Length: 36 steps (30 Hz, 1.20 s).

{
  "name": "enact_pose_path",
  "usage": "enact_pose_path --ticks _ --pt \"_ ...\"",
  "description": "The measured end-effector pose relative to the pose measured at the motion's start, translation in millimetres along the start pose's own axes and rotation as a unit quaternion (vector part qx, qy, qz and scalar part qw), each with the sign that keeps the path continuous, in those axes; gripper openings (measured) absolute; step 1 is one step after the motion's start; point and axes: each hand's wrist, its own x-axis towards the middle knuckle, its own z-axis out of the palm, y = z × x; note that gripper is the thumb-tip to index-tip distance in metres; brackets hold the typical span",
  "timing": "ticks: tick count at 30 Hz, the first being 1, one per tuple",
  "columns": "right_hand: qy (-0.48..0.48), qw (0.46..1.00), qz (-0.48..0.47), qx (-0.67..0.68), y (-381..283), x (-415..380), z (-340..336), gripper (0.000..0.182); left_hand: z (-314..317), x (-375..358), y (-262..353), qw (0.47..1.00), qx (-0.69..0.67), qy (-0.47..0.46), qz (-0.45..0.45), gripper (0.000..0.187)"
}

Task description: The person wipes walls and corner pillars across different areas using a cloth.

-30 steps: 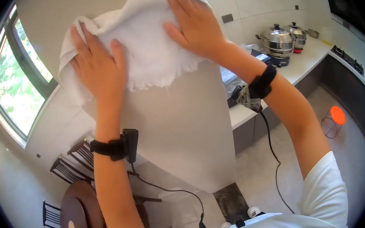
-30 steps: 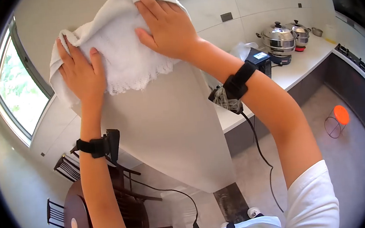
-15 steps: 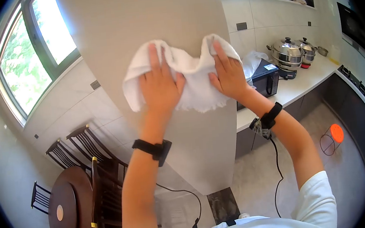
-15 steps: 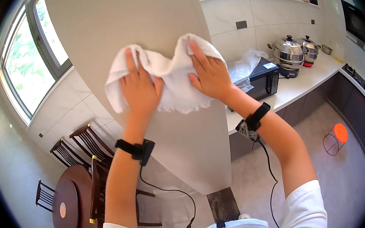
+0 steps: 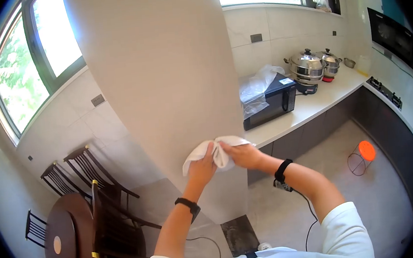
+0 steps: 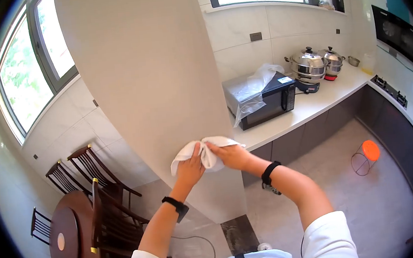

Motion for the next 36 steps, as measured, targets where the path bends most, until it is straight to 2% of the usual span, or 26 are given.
enact_pose_path --ticks 1,4,5,6,8,10,12,14,17,18,21,26,29,32,33,36 --pt "-0.001 0.999 -0.034 -0.019 -10.9 3.0 -11.2 0.066 -5.7 1.9 3.7 1.000 -0.001 0.011 0.002 0.070" --pt "-0.058 0.993 0.053 0.093 -26.5 36.4 -46.8 0.070 -37.0 11.5 16.3 0.999 0.016 0.046 0.009 0.071" --pt "-0.072 0.992 0.067 0.085 -22.6 52.1 -50.4 0.071 -51.9 27.9 13.7 0.998 0.034 0.058 0.015 0.069" --pt "-0.032 0.996 0.050 0.061 -20.2 71.4 -58.4 0.070 -71.3 46.5 7.5 0.996 0.057 0.070 0.021 0.068" --pt "0.047 0.998 0.039 0.020 -12.4 118.2 -78.8 0.067 -106.5 91.9 -5.0 0.995 0.005 0.094 0.008 0.054" --pt "0.081 0.996 -0.008 -0.021 -1.2 173.0 -109.4 0.059 -152.0 142.7 -19.2 0.988 0.013 0.155 0.005 0.052" --pt "0.139 0.986 -0.087 -0.032 3.2 239.0 -143.3 0.052 -206.2 192.0 -24.6 0.966 0.077 0.244 -0.026 0.053" --pt "0.204 0.972 -0.112 -0.040 7.8 301.8 -164.0 0.043 -240.8 225.7 -43.2 0.945 0.094 0.312 -0.027 0.052" --pt "0.366 0.904 -0.144 -0.167 -1.0 352.1 -155.1 0.035 -245.4 243.8 -61.4 0.898 0.163 0.409 -0.014 0.053" --pt "0.375 0.903 -0.134 -0.163 -3.1 355.4 -152.7 0.034 -239.4 243.5 -63.6 0.881 0.190 0.433 -0.008 0.054" --pt "0.388 0.902 -0.102 -0.160 -11.8 346.8 -143.7 0.031 -234.2 237.9 -60.3 0.884 0.156 0.439 -0.025 0.051" --pt "0.409 0.888 -0.121 -0.170 -9.7 343.4 -133.4 0.030 -227.0 234.0 -64.4 0.876 0.160 0.454 -0.030 0.049" --pt "0.380 0.904 -0.111 -0.159 -15.8 332.3 -128.7 0.031 -217.0 220.9 -61.8 0.884 0.157 0.434 -0.079 0.051" --pt "0.368 0.910 -0.114 -0.156 -19.9 321.3 -112.7 0.030 -210.1 200.8 -51.7 0.901 0.057 0.413 -0.118 0.055" --pt "0.359 0.914 -0.112 -0.154 -22.5 315.7 -107.3 0.030 -204.2 193.9 -58.7 0.903 0.096 0.406 -0.104 0.059" --pt "0.316 0.931 -0.116 -0.142 -31.5 290.9 -89.6 0.026 -189.6 166.5 -59.5 0.926 0.093 0.345 -0.122 0.054"
